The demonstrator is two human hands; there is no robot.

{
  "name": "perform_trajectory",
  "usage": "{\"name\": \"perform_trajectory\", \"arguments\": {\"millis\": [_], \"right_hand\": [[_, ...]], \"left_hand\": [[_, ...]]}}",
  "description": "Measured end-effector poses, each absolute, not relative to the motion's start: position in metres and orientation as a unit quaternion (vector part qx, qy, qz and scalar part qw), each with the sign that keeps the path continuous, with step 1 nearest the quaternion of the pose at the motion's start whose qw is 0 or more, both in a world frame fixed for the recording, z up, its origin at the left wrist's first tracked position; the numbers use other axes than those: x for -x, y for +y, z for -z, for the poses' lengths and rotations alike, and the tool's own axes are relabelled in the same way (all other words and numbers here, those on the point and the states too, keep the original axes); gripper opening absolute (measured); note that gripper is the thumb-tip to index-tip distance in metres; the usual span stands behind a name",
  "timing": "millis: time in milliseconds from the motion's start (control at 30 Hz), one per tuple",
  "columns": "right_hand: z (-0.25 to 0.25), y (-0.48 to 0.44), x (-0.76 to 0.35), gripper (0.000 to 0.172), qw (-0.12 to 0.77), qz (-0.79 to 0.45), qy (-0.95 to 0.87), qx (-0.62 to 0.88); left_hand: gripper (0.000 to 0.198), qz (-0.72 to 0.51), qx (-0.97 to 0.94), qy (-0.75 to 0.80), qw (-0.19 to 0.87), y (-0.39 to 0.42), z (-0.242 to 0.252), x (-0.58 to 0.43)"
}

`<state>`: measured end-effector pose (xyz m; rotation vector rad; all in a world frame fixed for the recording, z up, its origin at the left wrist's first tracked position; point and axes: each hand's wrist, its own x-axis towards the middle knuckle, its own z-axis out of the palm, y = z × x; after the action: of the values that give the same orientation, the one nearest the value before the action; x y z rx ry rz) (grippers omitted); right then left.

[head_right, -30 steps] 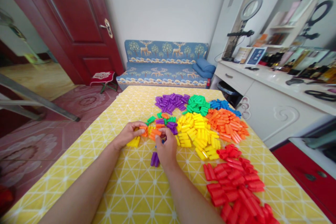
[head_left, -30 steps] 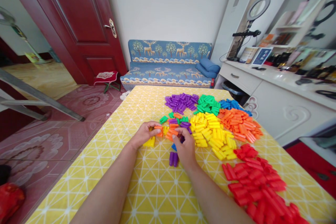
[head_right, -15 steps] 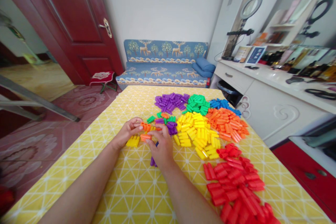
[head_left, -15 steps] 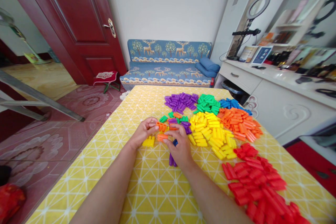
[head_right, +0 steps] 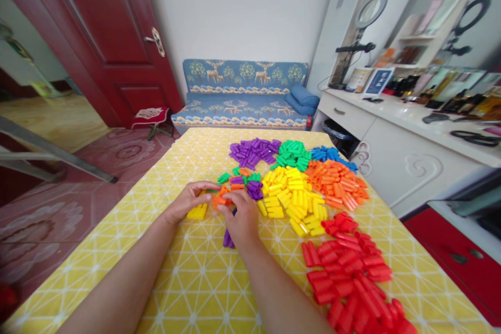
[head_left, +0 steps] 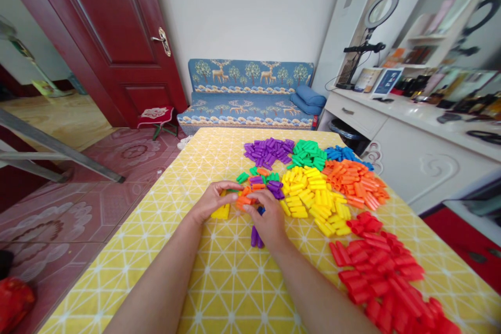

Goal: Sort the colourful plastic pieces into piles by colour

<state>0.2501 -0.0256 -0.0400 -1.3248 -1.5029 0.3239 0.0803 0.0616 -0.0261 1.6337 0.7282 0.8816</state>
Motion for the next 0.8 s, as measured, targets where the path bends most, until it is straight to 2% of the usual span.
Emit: {"name": "perform_trajectory", "arguments": {"millis": [100,267,433,500,633,800], "right_hand": [[0.041,-0.025,-0.251,0.018,0.558,-0.142,-0.61,0.545],[0.038,-0.026,-0.253,0.02,0.577,-0.132,-0.609,0.528],[0.04,-0.028,-0.252,0.014,0.603,-0.169,-0.555,0.547],[0.037,-0.029,-0.25,0.018,0.611,-0.217,-0.529,0.547],[0.011,-0.025,-0.257,0.028,0.625,-0.281,-0.497,0.532],[-0.044,0.001,-0.323,0.03,0.635,-0.235,-0.496,0.543]], "left_hand": [[0.036,-0.35,-0.724,0.307,0.508,0.063,0.026,-0.081],[0.02,-0.342,-0.739,0.327,0.479,0.065,0.028,-0.084],[0.026,-0.352,-0.738,0.33,0.473,0.064,0.029,-0.084],[0.03,-0.348,-0.748,0.312,0.472,0.065,0.029,-0.084],[0.029,-0.355,-0.742,0.309,0.478,0.068,0.035,-0.082],[0.027,-0.361,-0.732,0.326,0.477,0.071,0.041,-0.081]]}}
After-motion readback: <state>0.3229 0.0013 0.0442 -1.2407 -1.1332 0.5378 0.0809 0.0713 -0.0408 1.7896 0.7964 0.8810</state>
